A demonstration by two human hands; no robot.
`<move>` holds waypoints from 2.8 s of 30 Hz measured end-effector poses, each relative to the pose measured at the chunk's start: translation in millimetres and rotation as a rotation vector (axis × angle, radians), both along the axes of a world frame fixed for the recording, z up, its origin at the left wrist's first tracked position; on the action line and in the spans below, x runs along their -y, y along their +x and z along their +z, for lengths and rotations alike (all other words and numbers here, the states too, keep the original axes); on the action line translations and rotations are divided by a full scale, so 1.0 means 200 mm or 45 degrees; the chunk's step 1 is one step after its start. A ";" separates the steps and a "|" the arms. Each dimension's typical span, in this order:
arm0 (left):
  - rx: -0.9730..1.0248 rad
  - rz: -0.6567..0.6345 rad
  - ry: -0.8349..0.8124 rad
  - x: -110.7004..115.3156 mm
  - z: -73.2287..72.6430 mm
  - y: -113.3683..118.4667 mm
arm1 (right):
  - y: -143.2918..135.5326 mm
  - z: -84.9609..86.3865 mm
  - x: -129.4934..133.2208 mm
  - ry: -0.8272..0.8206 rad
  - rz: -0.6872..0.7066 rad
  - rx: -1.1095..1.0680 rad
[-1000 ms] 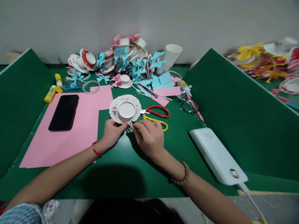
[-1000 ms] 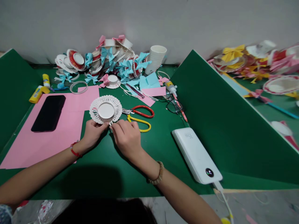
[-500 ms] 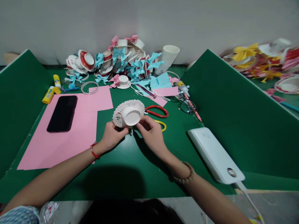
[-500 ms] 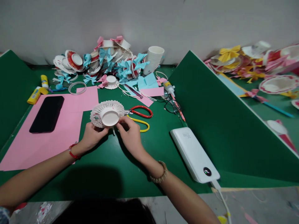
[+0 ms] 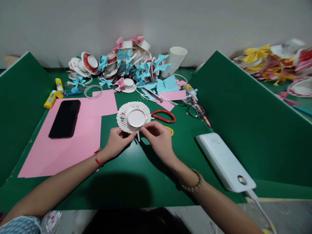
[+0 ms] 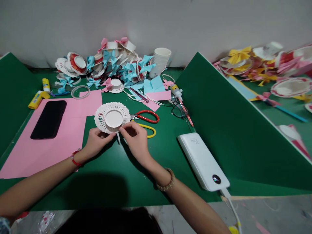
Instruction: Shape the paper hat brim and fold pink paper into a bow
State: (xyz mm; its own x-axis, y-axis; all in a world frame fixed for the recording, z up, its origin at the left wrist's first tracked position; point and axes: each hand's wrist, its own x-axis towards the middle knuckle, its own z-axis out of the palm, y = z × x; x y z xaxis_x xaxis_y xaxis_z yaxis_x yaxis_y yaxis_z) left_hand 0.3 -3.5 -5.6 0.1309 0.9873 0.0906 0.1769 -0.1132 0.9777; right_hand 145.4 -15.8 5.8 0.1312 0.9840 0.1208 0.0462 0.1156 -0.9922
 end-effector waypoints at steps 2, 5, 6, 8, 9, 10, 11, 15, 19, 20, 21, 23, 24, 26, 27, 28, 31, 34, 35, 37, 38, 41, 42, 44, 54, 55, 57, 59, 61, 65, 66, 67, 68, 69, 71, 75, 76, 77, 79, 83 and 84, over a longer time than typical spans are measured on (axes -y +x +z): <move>0.056 -0.024 -0.013 -0.01 0.01 0.00 | 0.00 0.00 0.00 -0.014 -0.001 -0.017; 0.157 -0.055 -0.089 -0.02 0.01 0.00 | 0.00 0.01 -0.01 -0.052 -0.003 -0.025; 0.189 -0.055 -0.123 -0.02 0.01 0.00 | 0.00 0.01 -0.01 -0.066 0.003 -0.030; 0.243 -0.040 -0.176 -0.02 0.01 0.00 | 0.00 0.01 0.00 -0.083 0.016 -0.042; 0.258 -0.035 -0.191 -0.02 0.01 0.01 | 0.00 0.00 0.00 -0.085 0.022 -0.046; 0.260 -0.029 -0.202 -0.02 0.01 0.01 | 0.00 0.00 0.00 -0.084 0.031 -0.047; 0.254 -0.023 -0.210 -0.02 0.01 0.01 | -0.01 0.00 0.00 -0.083 0.043 -0.049; 0.259 0.008 -0.237 -0.02 0.01 0.00 | -0.02 -0.01 0.00 -0.074 0.097 -0.100; 0.258 0.038 -0.202 -0.03 0.02 0.01 | -0.01 -0.02 -0.01 -0.083 0.111 -0.161; 0.227 0.052 -0.180 -0.03 0.02 0.01 | -0.01 -0.01 -0.01 -0.090 0.112 -0.168; 0.184 0.069 -0.154 -0.03 0.02 0.01 | -0.01 -0.01 -0.01 -0.098 0.112 -0.172; 0.076 0.103 -0.093 -0.03 0.02 0.01 | -0.01 0.00 0.00 -0.125 0.116 -0.183; 0.019 0.121 -0.054 -0.02 0.02 0.01 | 0.00 0.00 0.00 -0.142 0.121 -0.192; -0.087 0.151 0.038 -0.02 0.02 0.01 | 0.00 0.01 0.00 -0.173 0.131 -0.216; -0.140 0.165 0.083 -0.02 0.02 0.01 | 0.00 0.01 0.00 -0.187 0.135 -0.227; -0.193 0.179 0.125 -0.02 0.02 0.01 | 0.00 0.01 -0.01 -0.200 0.139 -0.235; -0.321 0.213 0.211 -0.01 0.00 0.01 | 0.00 0.01 -0.01 -0.230 0.149 -0.246; -0.362 0.222 0.238 -0.01 0.00 0.01 | 0.00 0.00 -0.01 -0.248 0.151 -0.254; -0.363 0.225 0.233 -0.01 0.00 0.01 | 0.00 0.00 -0.01 -0.251 0.152 -0.252; -0.354 0.259 0.197 -0.01 0.01 0.01 | 0.01 0.01 -0.01 -0.249 0.162 -0.237; -0.339 0.279 0.167 -0.01 0.01 0.01 | 0.01 0.01 -0.01 -0.243 0.164 -0.225; -0.238 0.263 0.085 -0.02 0.01 0.01 | 0.02 0.01 -0.01 -0.212 0.138 -0.189; -0.195 0.234 0.071 -0.02 0.01 0.01 | 0.02 0.00 -0.01 -0.201 0.121 -0.182; -0.088 0.162 0.068 -0.02 0.01 0.01 | 0.01 -0.01 -0.02 -0.182 0.096 -0.169; 0.236 -0.036 -0.283 -0.02 0.04 0.00 | 0.00 -0.02 -0.01 -0.193 0.080 -0.237; 0.238 -0.039 -0.296 -0.02 0.03 -0.01 | 0.00 -0.02 -0.01 -0.185 0.069 -0.233; 0.252 -0.047 -0.295 -0.03 0.02 -0.01 | 0.00 -0.02 -0.01 -0.159 0.047 -0.217; 0.276 -0.068 -0.293 -0.03 0.01 -0.02 | 0.00 -0.02 -0.01 -0.133 0.034 -0.193; 0.327 -0.094 -0.310 -0.03 0.00 -0.02 | 0.00 -0.02 -0.02 -0.116 0.032 -0.180; 0.366 -0.093 -0.321 -0.04 -0.01 -0.02 | 0.00 -0.02 -0.01 -0.116 0.051 -0.196; 0.366 -0.079 -0.320 -0.04 0.00 -0.02 | -0.01 -0.02 -0.01 -0.128 0.064 -0.201; 0.371 -0.059 -0.323 -0.04 0.00 -0.02 | -0.01 -0.02 -0.01 -0.146 0.085 -0.211; 0.384 -0.039 -0.334 -0.04 0.00 -0.02 | -0.01 -0.02 -0.01 -0.169 0.111 -0.223; 0.397 -0.025 -0.345 -0.04 0.00 -0.01 | -0.02 -0.02 -0.01 -0.189 0.137 -0.235; 0.406 -0.008 -0.358 -0.04 0.00 -0.01 | -0.02 -0.03 0.00 -0.212 0.175 -0.251; 0.367 0.005 -0.331 -0.04 0.01 0.00 | -0.03 -0.03 0.01 -0.181 0.174 -0.222; 0.358 0.014 -0.327 -0.04 0.01 0.00 | -0.03 -0.03 0.01 -0.170 0.172 -0.199; 0.351 0.022 -0.323 -0.04 0.02 0.00 | -0.03 -0.03 0.01 -0.153 0.169 -0.164; 0.346 0.040 -0.307 -0.04 0.03 0.01 | -0.03 -0.03 0.02 -0.094 0.159 -0.044; 0.349 0.106 -0.249 -0.04 0.02 0.02 | -0.02 -0.03 0.05 0.161 0.138 0.358; 0.350 0.120 -0.240 -0.04 0.01 0.02 | -0.02 -0.04 0.06 0.250 0.130 0.480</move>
State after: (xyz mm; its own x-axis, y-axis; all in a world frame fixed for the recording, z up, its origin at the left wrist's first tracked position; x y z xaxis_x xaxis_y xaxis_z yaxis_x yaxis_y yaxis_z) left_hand 4.0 3.8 -3.0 0.0341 0.9966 -0.0754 -0.0952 0.0783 0.9924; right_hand 141.4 -26.9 -1.5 -0.0549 0.9433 0.3275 0.3794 0.3231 -0.8670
